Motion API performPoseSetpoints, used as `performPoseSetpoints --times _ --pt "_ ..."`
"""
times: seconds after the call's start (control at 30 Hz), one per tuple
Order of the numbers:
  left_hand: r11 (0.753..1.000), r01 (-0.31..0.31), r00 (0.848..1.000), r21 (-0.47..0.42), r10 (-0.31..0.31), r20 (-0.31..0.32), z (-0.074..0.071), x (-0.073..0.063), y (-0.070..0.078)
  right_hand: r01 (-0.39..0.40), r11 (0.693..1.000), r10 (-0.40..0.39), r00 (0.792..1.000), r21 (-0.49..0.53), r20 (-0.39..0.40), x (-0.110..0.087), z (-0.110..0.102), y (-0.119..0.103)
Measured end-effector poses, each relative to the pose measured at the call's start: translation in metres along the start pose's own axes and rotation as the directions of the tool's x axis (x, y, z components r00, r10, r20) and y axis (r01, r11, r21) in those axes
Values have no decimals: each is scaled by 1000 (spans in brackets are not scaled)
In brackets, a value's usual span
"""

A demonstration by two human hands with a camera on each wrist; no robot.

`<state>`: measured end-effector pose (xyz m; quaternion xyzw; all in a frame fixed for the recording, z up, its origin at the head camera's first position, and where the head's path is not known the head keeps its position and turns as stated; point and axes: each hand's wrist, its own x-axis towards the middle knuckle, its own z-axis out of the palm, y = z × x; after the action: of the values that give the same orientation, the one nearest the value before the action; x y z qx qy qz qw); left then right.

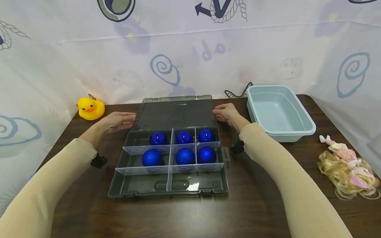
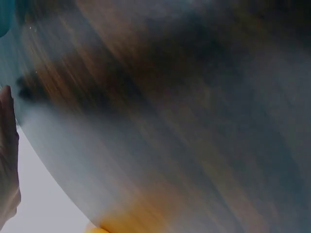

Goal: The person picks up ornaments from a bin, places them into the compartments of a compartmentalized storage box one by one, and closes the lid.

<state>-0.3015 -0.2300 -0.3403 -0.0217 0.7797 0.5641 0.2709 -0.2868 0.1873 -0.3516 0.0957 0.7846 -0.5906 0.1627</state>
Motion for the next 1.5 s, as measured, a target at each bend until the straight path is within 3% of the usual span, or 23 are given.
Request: performPoseSetpoints --times 0.27,0.43,0.73,0.97,1.17,1.37,1.5 --pt "1000 23 997 -12 -24 -76 6 6 4 4 1000 -4 999 -2 -48 3 0 1" --pt "995 2 993 -97 -14 -120 6 1 9 29 998 -24 996 56 -80 3 -3 -3" --pt "973 -128 988 -191 107 -115 2 -9 10 134 969 -119 990 208 -80 -7 -7 -13" --pt "952 -185 980 -245 162 -111 -1 -17 9 204 956 -192 979 212 -76 -16 -10 -14" --pt "921 -264 962 -287 231 -142 0 -21 11 301 936 -284 952 184 -112 -18 -11 -16" --pt "869 -351 935 -348 304 -184 1 -25 11 381 875 -355 925 300 -138 -18 -8 -20" --pt "859 -398 915 -323 343 -214 2 -25 11 413 838 -380 911 356 -163 -20 -7 -23"
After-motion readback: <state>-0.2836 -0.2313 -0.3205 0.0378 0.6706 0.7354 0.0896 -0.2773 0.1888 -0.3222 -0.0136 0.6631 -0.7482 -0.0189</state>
